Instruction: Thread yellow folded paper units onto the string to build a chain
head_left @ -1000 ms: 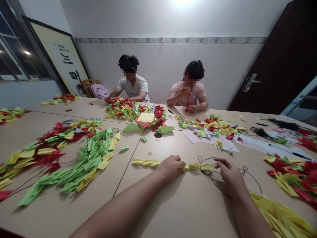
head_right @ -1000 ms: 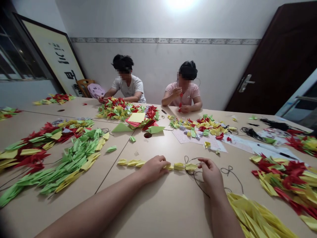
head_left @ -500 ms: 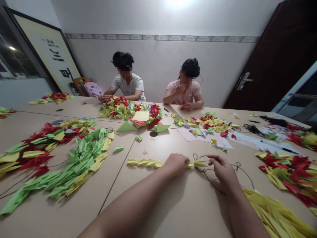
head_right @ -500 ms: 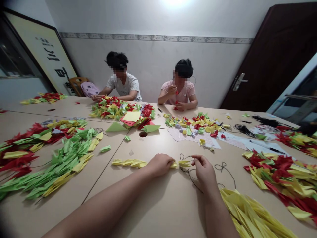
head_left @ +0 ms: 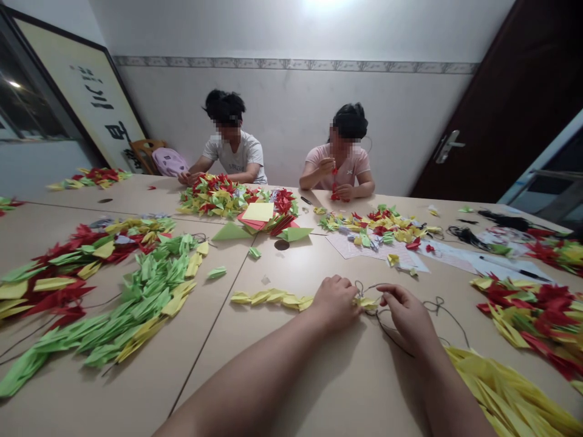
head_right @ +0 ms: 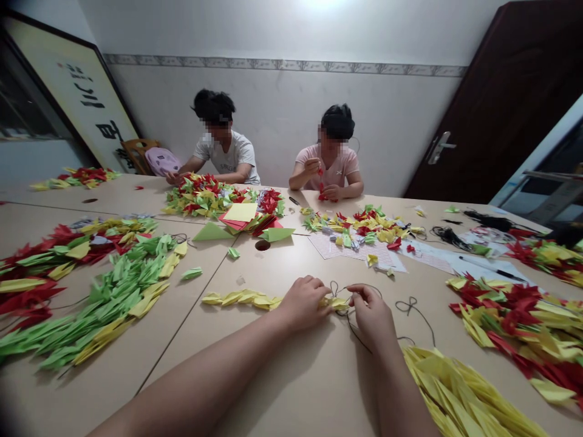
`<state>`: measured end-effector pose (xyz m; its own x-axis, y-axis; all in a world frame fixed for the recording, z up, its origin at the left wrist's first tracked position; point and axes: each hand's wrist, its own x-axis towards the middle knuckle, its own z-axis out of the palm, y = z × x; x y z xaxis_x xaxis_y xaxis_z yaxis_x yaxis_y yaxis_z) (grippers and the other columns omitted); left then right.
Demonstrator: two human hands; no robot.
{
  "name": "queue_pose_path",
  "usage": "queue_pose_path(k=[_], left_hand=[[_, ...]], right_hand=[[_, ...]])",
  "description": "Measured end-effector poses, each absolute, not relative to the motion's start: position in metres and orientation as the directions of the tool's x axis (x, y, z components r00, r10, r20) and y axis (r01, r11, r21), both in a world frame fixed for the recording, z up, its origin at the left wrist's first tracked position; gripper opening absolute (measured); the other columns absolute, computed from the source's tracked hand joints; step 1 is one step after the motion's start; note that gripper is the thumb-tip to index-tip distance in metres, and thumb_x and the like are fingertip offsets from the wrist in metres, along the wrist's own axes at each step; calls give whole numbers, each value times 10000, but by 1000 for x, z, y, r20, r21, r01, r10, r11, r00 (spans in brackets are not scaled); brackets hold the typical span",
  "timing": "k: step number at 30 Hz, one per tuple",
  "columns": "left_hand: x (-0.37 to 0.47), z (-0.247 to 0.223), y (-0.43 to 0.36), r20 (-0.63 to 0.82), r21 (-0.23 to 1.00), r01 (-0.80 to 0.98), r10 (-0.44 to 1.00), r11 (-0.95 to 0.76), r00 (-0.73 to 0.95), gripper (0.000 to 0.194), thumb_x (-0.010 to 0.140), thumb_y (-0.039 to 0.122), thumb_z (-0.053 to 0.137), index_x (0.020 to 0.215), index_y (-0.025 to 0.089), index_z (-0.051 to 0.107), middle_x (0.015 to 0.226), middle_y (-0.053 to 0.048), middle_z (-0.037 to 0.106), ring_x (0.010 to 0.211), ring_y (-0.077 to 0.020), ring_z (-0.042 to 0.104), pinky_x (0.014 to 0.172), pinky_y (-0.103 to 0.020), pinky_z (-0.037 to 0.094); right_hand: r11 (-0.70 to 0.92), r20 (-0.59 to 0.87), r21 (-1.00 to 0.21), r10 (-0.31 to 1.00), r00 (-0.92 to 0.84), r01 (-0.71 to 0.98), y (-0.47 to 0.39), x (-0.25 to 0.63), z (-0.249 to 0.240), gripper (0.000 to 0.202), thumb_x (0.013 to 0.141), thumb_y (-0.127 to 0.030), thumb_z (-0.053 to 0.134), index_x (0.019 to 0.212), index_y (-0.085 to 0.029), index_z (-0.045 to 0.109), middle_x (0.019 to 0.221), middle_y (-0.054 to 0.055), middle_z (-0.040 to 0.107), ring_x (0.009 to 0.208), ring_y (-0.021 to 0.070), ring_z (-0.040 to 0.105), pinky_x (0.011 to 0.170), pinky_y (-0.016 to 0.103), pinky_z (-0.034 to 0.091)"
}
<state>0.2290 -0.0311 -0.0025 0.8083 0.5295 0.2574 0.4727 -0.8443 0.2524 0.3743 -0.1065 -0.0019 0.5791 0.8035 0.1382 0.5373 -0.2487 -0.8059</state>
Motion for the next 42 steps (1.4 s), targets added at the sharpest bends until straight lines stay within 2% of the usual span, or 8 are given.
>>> queue_pose_path(k=[5, 16, 19, 23, 25, 29, 35, 42], left_hand=[[238, -6, -33, 194, 285, 497, 557, -820, 808, 211, 781, 329, 501, 922, 206, 599, 916, -45, 609, 888, -205, 517, 778, -340, 413], [241, -10, -36, 199, 282, 509, 568, -813, 798, 208, 769, 252, 471, 915, 140, 567, 918, -88, 590, 869, -218, 522, 776, -345, 435], [235, -1, -41, 259, 302, 478, 554, -825, 791, 290, 742, 252, 507, 1000, 124, 545, 995, -100, 570, 937, -218, 499, 833, -326, 419], [179, 31, -37, 335, 305, 442, 529, -844, 779, 461, 772, 437, 493, 1135, 155, 484, 1147, -91, 517, 1077, -224, 427, 941, -360, 339], [132, 42, -27, 271, 312, 512, 591, -801, 760, 465, 797, 483, 444, 1145, 178, 486, 1160, -72, 520, 1096, -217, 420, 957, -370, 314], [43, 35, -4, 101, 319, 667, 724, -674, 683, 567, 709, 522, 548, 1177, 210, 472, 1206, -72, 484, 1105, -239, 412, 937, -374, 322], [4, 10, 6, 104, 415, 628, 720, -658, 686, 262, 808, 366, 473, 974, 210, 603, 979, -48, 573, 934, -179, 500, 832, -281, 380], [-15, 13, 23, 104, 442, 657, 762, -611, 639, 258, 800, 381, 468, 915, 207, 620, 922, -45, 576, 897, -182, 510, 797, -280, 395]], right_hand=[[-239, 148, -807, 804, 576, 541, -106, 375, -4, 306, 663, -373, 415, 817, -186, 603, 616, 23, 604, 639, 199, 559, 623, 296, 398], [-244, 141, -809, 802, 580, 534, -105, 376, -6, 311, 661, -365, 406, 825, -183, 597, 632, 29, 602, 646, 198, 559, 621, 294, 398], [-243, 154, -796, 804, 574, 555, -106, 376, -6, 313, 659, -356, 399, 819, -180, 602, 619, 26, 599, 611, 191, 546, 583, 285, 387], [-270, 144, -779, 802, 580, 566, -108, 377, -7, 324, 671, -357, 387, 837, -185, 606, 626, 20, 606, 533, 171, 518, 521, 277, 366], [-289, 126, -780, 797, 590, 556, -107, 376, -7, 328, 671, -357, 386, 853, -190, 601, 652, 19, 618, 503, 161, 506, 497, 274, 359], [-259, 161, -783, 794, 586, 566, -107, 371, -4, 324, 668, -378, 397, 846, -195, 598, 678, 27, 634, 575, 179, 551, 525, 275, 385], [-261, 250, -735, 753, 609, 626, -109, 359, 6, 316, 671, -396, 421, 846, -211, 608, 698, 42, 657, 605, 198, 583, 511, 268, 395], [-285, 290, -692, 732, 617, 663, -111, 362, 2, 319, 677, -415, 420, 855, -221, 600, 700, 31, 655, 468, 152, 528, 440, 253, 372]])
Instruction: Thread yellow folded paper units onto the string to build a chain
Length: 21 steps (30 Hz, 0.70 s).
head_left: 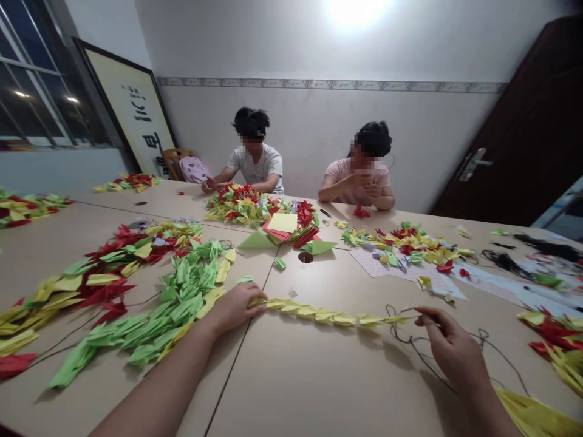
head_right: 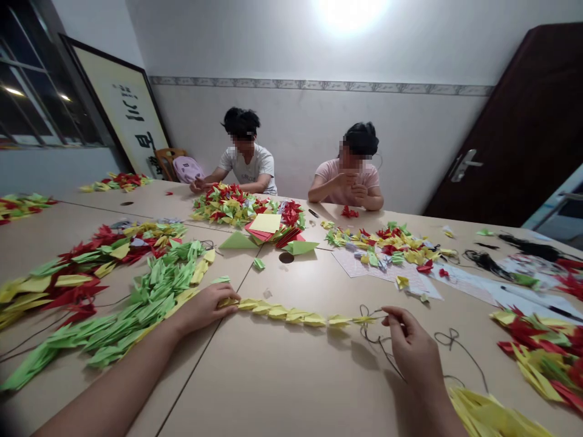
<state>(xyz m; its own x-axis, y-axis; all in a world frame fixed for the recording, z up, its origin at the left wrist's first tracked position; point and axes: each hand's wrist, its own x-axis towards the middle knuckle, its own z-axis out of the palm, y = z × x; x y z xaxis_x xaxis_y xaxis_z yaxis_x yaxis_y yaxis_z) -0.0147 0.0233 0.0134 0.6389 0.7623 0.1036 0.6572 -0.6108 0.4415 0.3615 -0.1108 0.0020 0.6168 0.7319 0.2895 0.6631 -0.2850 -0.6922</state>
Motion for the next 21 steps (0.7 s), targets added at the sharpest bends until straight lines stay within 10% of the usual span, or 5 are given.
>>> queue_pose_path(k=[21], left_hand=[[-29, 13, 28, 84, 435, 697, 797, -570, 598, 263, 738, 362, 555, 936, 200, 617, 906, -34, 560, 806, -159, 526, 731, -241, 399]], right_hand=[[-345, 136, -665, 816, 562, 662, -102, 371, -11, 394, 617, -464, 402, 842, -217, 611, 711, 29, 675, 659, 217, 609, 590, 302, 423]])
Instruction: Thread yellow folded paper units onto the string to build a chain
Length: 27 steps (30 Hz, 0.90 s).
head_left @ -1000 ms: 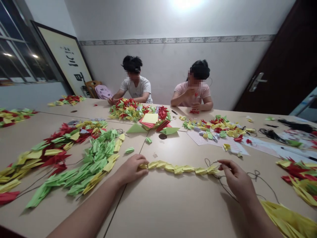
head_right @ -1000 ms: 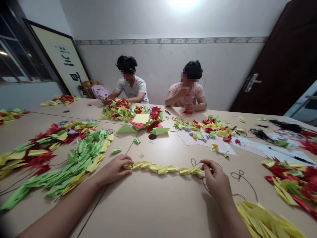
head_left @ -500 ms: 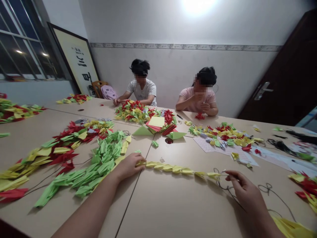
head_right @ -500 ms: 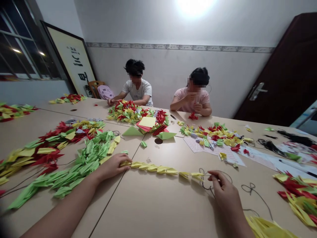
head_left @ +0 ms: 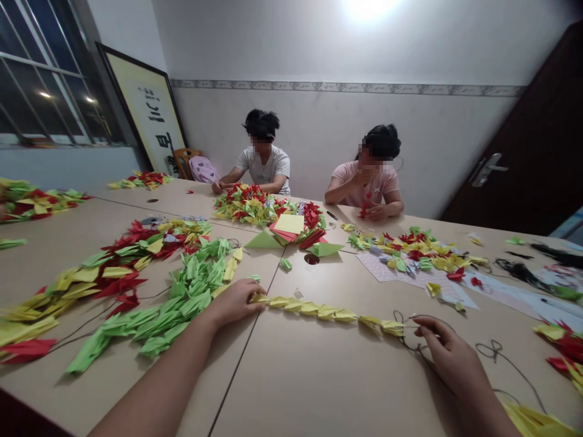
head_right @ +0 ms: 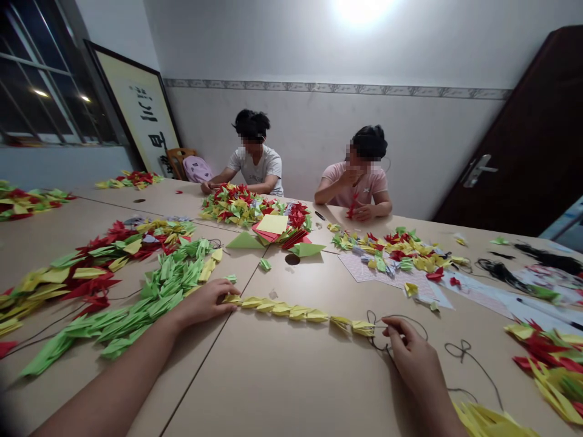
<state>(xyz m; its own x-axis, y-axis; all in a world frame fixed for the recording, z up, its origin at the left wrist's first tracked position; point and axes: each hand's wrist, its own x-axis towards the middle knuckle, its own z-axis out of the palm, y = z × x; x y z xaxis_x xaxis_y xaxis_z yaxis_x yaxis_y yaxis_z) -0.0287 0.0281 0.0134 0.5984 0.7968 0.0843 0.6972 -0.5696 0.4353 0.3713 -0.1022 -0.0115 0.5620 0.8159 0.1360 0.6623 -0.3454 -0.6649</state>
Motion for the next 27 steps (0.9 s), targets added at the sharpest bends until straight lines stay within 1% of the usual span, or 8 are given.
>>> queue_pose_path(k=[5, 11, 13, 15, 18, 21, 23, 27], left_hand=[[-29, 10, 30, 84, 440, 693, 795, -571, 601, 249, 741, 353, 555, 933, 208, 620, 925, -38, 559, 824, -164, 529, 744, -248, 396], [-28, 7, 30, 117, 434, 684, 790, -586, 602, 305, 715, 361, 583, 974, 203, 609, 963, -48, 562, 911, -191, 512, 805, -270, 388], [-28, 7, 30, 114, 443, 692, 801, -570, 587, 326, 697, 364, 600, 977, 198, 606, 961, -49, 556, 857, -181, 525, 771, -266, 402], [-28, 7, 29, 109, 462, 693, 811, -553, 575, 306, 699, 373, 595, 950, 199, 612, 939, -42, 552, 781, -162, 532, 725, -257, 413], [-28, 8, 28, 113, 492, 678, 812, -546, 572, 273, 722, 385, 564, 916, 201, 617, 922, -30, 547, 710, -137, 527, 686, -241, 415], [-27, 10, 27, 119, 491, 674, 809, -552, 576, 256, 754, 374, 523, 915, 198, 615, 903, -25, 548, 654, -120, 513, 655, -232, 409], [-25, 10, 27, 117, 481, 673, 802, -562, 586, 250, 761, 364, 513, 919, 200, 617, 890, -25, 553, 657, -122, 515, 643, -228, 404], [-22, 8, 27, 130, 478, 649, 778, -592, 615, 243, 765, 365, 516, 917, 209, 624, 878, -23, 562, 717, -136, 528, 646, -221, 402]], right_hand=[[-342, 130, -660, 825, 549, 670, -104, 373, -11, 399, 629, -469, 396, 847, -209, 605, 713, 35, 674, 651, 215, 608, 581, 299, 422], [-426, 71, -615, 808, 584, 664, -104, 374, -10, 399, 652, -447, 373, 896, -214, 586, 760, 42, 668, 697, 223, 600, 618, 317, 421], [-444, 70, -573, 811, 581, 689, -104, 374, -11, 387, 667, -452, 376, 889, -214, 585, 756, 50, 655, 665, 222, 586, 613, 328, 421], [-417, 145, -528, 814, 562, 740, -105, 374, -13, 382, 691, -461, 370, 882, -207, 582, 811, 65, 635, 650, 215, 567, 623, 339, 423], [-282, 368, -460, 802, 470, 842, -106, 369, -14, 382, 736, -457, 348, 893, -192, 573, 940, 91, 591, 776, 232, 553, 703, 363, 424], [-124, 538, -363, 781, 317, 923, -103, 344, -8, 365, 769, -429, 365, 909, -166, 576, 955, 114, 585, 926, 261, 512, 822, 399, 383], [14, 523, -333, 834, 172, 943, -96, 309, 0, 317, 797, -377, 388, 937, -161, 573, 939, 106, 599, 920, 238, 512, 834, 378, 382], [341, 344, -307, 910, -231, 888, -69, 216, 13, 240, 799, -259, 446, 1005, -222, 565, 1028, 45, 590, 935, 202, 505, 814, 333, 396]])
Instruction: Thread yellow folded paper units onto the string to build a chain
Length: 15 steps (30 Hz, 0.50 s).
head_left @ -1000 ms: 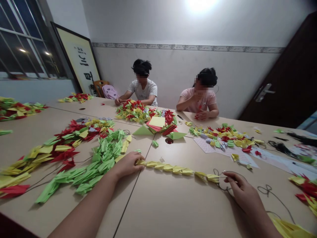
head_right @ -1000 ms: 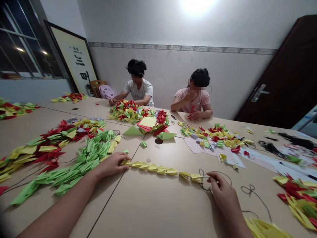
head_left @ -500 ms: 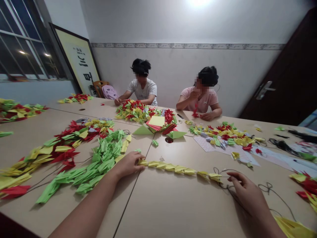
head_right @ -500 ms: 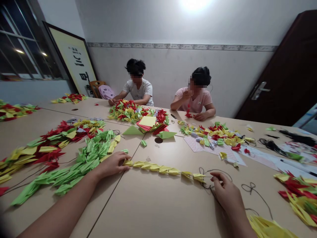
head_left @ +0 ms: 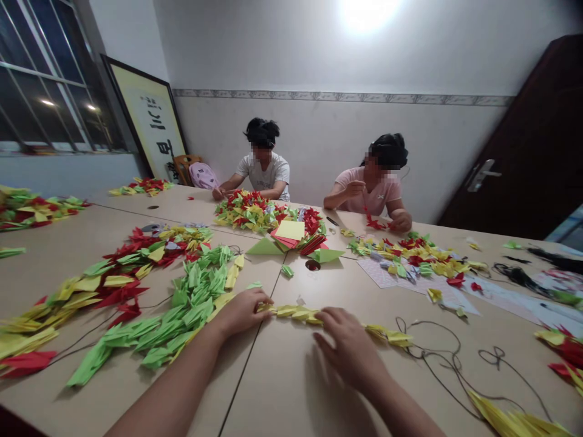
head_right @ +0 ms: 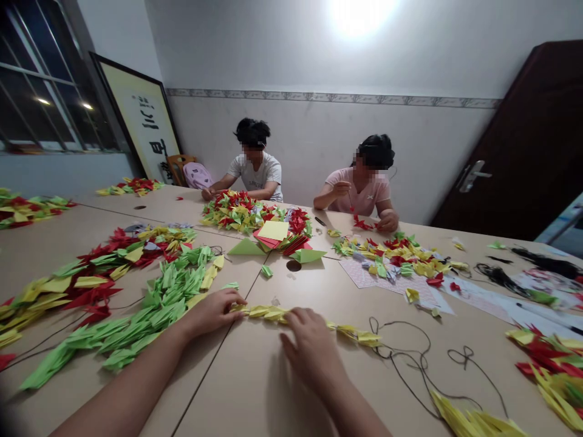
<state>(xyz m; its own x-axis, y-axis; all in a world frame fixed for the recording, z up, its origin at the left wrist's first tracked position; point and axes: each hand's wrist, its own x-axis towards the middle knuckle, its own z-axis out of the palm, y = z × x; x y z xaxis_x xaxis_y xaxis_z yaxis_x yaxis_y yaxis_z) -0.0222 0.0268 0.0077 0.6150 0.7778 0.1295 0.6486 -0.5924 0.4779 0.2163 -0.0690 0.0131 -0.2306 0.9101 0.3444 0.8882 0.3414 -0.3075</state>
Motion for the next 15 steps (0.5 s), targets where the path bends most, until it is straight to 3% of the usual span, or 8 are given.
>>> queue_pose_path(k=[2, 5, 10, 15], left_hand=[[-21, 6, 26, 141, 483, 641, 776, -596, 615, 238, 768, 363, 515, 913, 209, 623, 870, -21, 565, 722, -135, 528, 640, -219, 404], [-21, 4, 24, 146, 491, 630, 770, -601, 620, 228, 775, 343, 510, 924, 210, 618, 871, -20, 573, 723, -130, 528, 636, -215, 407], [-19, 3, 24, 163, 464, 623, 752, -630, 639, 215, 778, 298, 503, 938, 215, 621, 869, -22, 582, 758, -133, 528, 650, -215, 408], [-17, 4, 24, 168, 465, 627, 757, -625, 631, 216, 776, 294, 503, 938, 219, 624, 879, -24, 583, 795, -144, 527, 669, -223, 411]], right_hand=[[395, 345, -332, 896, -280, 857, -52, 179, 12, 275, 769, -234, 487, 1036, -218, 555, 1049, 46, 582, 963, 207, 492, 837, 332, 387], [355, 350, -403, 911, -217, 843, -34, 151, 1, 343, 734, -181, 495, 1075, -169, 536, 1075, 70, 573, 1007, 215, 474, 889, 341, 362], [333, 281, -484, 935, -217, 809, -32, 163, -18, 422, 734, -162, 460, 1153, -122, 480, 1129, 100, 541, 1075, 219, 437, 944, 350, 328], [320, 287, -505, 938, -194, 802, -32, 171, -20, 349, 752, -162, 446, 1094, -141, 515, 1086, 94, 558, 1036, 212, 463, 912, 347, 357]])
